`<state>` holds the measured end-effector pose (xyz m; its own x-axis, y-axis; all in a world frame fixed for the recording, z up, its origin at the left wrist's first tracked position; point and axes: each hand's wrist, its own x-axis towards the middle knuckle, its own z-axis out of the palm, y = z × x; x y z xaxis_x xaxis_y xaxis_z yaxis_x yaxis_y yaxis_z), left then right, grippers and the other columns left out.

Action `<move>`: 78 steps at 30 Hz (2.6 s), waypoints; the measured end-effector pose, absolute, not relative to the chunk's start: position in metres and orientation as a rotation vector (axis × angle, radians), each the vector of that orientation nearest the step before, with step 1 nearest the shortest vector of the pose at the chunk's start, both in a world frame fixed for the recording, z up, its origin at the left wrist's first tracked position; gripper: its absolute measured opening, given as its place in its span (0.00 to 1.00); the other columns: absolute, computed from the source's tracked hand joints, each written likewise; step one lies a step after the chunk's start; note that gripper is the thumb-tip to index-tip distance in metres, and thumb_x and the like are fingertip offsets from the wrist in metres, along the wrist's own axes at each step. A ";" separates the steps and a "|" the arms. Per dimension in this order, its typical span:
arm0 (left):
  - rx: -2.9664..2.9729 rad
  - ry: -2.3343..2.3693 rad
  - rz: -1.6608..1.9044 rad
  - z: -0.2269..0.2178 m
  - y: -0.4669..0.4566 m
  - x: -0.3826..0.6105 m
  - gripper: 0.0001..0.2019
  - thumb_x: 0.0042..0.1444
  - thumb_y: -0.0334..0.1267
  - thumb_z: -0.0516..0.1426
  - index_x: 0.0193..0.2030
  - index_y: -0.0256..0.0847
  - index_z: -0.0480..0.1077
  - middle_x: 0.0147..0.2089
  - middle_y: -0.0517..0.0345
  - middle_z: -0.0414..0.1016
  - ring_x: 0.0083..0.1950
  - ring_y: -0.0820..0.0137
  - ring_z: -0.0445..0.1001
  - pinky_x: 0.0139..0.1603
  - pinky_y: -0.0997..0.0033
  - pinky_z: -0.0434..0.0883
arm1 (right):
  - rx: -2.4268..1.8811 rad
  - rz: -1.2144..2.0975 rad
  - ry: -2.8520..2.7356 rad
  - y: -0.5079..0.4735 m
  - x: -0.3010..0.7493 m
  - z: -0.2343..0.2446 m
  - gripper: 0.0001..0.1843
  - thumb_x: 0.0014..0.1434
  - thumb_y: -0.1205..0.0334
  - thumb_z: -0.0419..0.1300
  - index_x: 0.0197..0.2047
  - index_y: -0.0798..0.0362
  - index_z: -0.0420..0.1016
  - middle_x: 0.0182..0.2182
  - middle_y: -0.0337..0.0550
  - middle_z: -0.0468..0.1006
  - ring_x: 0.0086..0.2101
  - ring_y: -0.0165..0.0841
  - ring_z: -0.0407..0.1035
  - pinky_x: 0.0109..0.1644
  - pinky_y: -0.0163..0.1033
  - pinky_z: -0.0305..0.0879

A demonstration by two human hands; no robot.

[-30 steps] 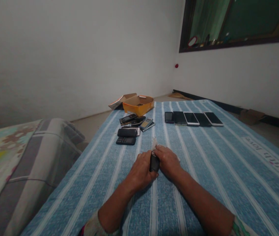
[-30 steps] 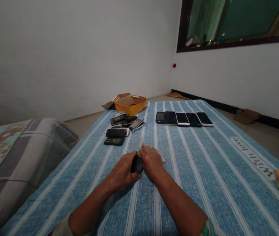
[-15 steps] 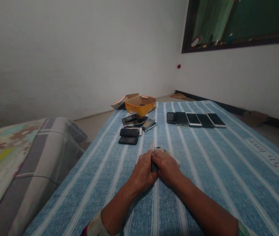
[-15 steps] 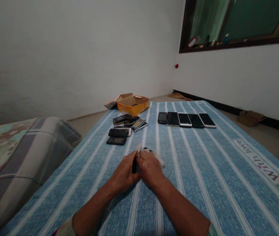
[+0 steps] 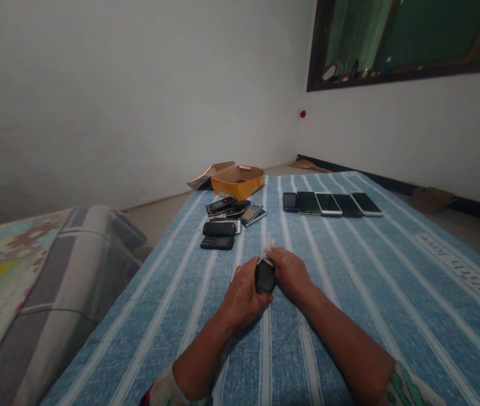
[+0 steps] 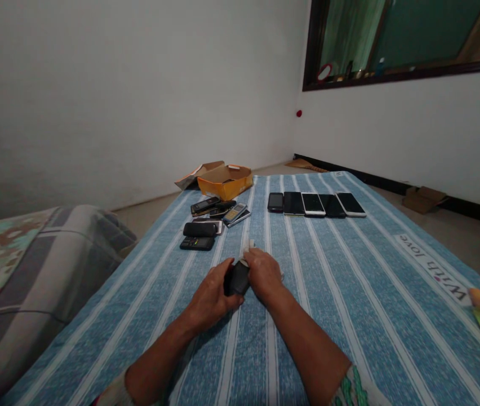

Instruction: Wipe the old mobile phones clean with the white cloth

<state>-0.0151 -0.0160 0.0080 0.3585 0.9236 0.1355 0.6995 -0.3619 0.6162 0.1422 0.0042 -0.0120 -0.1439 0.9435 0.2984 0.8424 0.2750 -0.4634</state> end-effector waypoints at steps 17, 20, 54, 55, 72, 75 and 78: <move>2.159 1.216 0.825 0.002 0.023 0.022 0.23 0.47 0.35 0.62 0.52 0.40 0.64 0.47 0.54 0.74 0.51 0.59 0.73 0.55 0.57 0.69 | -1.494 0.171 -2.033 0.006 0.157 -0.014 0.22 0.60 0.74 0.51 0.54 0.53 0.75 0.54 0.51 0.75 0.53 0.38 0.68 0.58 0.43 0.62; 2.150 1.252 0.797 0.000 0.033 0.030 0.32 0.41 0.34 0.65 0.56 0.40 0.62 0.50 0.52 0.73 0.53 0.57 0.72 0.57 0.54 0.68 | -1.677 0.147 -1.979 0.005 0.165 -0.011 0.19 0.61 0.73 0.51 0.52 0.54 0.76 0.56 0.52 0.73 0.56 0.40 0.66 0.59 0.44 0.61; 2.153 1.226 0.831 -0.012 0.035 0.029 0.37 0.43 0.36 0.65 0.61 0.33 0.60 0.56 0.41 0.71 0.58 0.51 0.69 0.60 0.49 0.67 | -1.769 0.059 -1.948 0.017 0.169 -0.024 0.22 0.62 0.73 0.49 0.56 0.56 0.73 0.58 0.53 0.71 0.60 0.41 0.61 0.64 0.47 0.54; 2.146 1.222 0.844 -0.012 0.034 0.029 0.36 0.44 0.37 0.65 0.61 0.34 0.60 0.56 0.41 0.72 0.57 0.51 0.70 0.60 0.48 0.67 | -1.705 0.080 -1.999 0.017 0.169 -0.023 0.22 0.62 0.72 0.49 0.56 0.55 0.73 0.58 0.53 0.71 0.60 0.40 0.62 0.64 0.47 0.53; 2.058 1.090 1.047 -0.028 0.039 0.028 0.38 0.44 0.38 0.65 0.63 0.39 0.57 0.57 0.44 0.71 0.58 0.53 0.70 0.59 0.50 0.68 | -1.644 0.178 -2.060 0.030 0.168 -0.017 0.23 0.61 0.74 0.49 0.55 0.52 0.74 0.58 0.50 0.72 0.60 0.38 0.61 0.65 0.47 0.49; 2.042 1.109 1.039 -0.028 0.040 0.028 0.40 0.43 0.37 0.65 0.64 0.39 0.57 0.59 0.44 0.70 0.59 0.53 0.69 0.60 0.50 0.67 | -1.661 0.175 -2.052 0.032 0.167 -0.013 0.21 0.62 0.72 0.48 0.52 0.52 0.76 0.56 0.50 0.74 0.59 0.38 0.62 0.64 0.47 0.51; 2.050 1.079 1.031 -0.025 0.040 0.027 0.39 0.44 0.36 0.64 0.64 0.39 0.56 0.58 0.45 0.70 0.60 0.54 0.69 0.61 0.51 0.66 | -1.535 0.197 -2.131 0.022 0.167 -0.010 0.21 0.61 0.73 0.50 0.54 0.51 0.75 0.57 0.48 0.73 0.58 0.37 0.63 0.63 0.43 0.54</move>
<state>0.0274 0.0397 -0.0251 0.3691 0.8582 0.3567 0.3952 -0.4923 0.7756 0.1671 0.0221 -0.0095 -0.2368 0.9201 0.3121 0.8475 0.3527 -0.3967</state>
